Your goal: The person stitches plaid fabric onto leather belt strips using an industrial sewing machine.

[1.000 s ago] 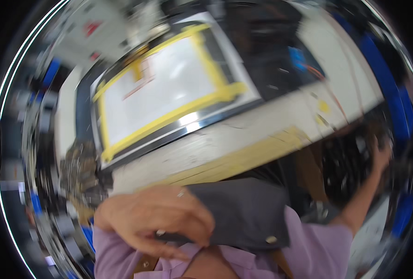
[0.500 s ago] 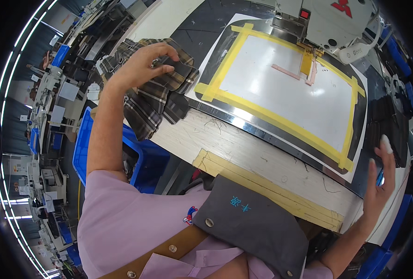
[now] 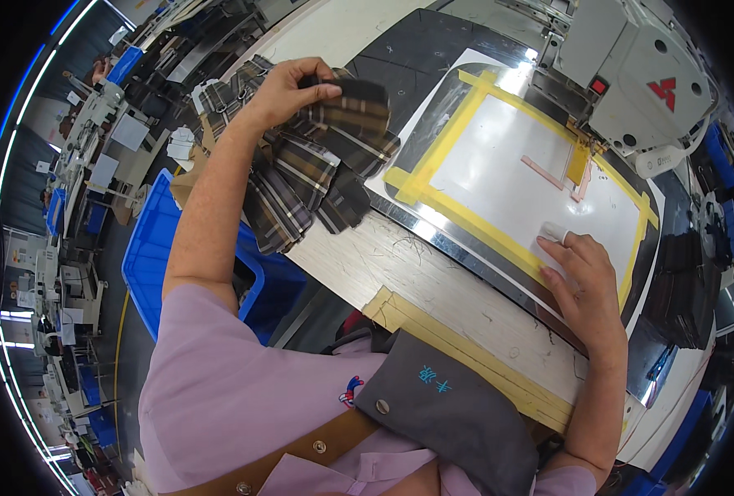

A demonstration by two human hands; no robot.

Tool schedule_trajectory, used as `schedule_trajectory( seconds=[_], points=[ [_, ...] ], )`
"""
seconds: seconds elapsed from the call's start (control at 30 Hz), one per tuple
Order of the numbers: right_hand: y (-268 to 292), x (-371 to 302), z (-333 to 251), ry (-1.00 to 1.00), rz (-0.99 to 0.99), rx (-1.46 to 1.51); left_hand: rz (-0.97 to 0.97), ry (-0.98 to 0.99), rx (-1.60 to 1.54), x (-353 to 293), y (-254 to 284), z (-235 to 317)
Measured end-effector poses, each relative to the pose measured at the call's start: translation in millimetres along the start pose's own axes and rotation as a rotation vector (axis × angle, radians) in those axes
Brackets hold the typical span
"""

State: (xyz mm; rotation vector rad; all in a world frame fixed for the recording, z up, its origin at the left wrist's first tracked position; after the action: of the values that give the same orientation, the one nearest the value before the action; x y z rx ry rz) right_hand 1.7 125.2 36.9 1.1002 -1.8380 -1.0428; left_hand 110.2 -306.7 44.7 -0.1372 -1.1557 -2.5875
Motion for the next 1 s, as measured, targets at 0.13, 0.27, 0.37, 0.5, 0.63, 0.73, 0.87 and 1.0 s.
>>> schedule_trajectory(
  seconds=[0.13,0.27,0.37,0.5,0.63,0.73,0.87,1.0],
  points=[
    [-6,3,5,0.019,0.032,0.09,0.243,-0.156,-0.07,19,-15,35],
    [-10,1,18,-0.055,0.057,0.201,0.178,-0.255,-0.041,37,-82,110],
    [-17,0,30,-0.203,0.003,0.269,0.064,-0.378,-0.084,43,-140,143],
    [-5,-4,41,-0.249,0.291,0.463,-0.04,-0.495,-0.058,41,-197,177],
    [10,-5,43,-0.227,0.369,0.098,-0.04,-0.579,-0.065,38,-210,193],
    [8,-9,52,-0.387,0.348,0.201,-0.06,-0.61,-0.047,35,-217,199],
    [-7,-20,77,-0.39,0.393,0.405,-0.092,-0.584,-0.137,37,-222,209],
    [-4,-13,73,-0.304,0.404,0.522,-0.146,-0.735,-0.045,40,-232,217]
  ],
)
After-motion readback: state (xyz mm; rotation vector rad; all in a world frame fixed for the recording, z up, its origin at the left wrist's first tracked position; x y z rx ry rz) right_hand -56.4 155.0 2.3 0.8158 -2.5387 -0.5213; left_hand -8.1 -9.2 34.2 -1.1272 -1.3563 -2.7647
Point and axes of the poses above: each hand's wrist, its own x-axis towards the middle knuckle, its own y-axis out of the back of the hand, z = x × y, the point moved 7 cm from there along x, towards the middle knuckle, and after that the axes turned 5 degrees about -z, right-handed, at the moved point
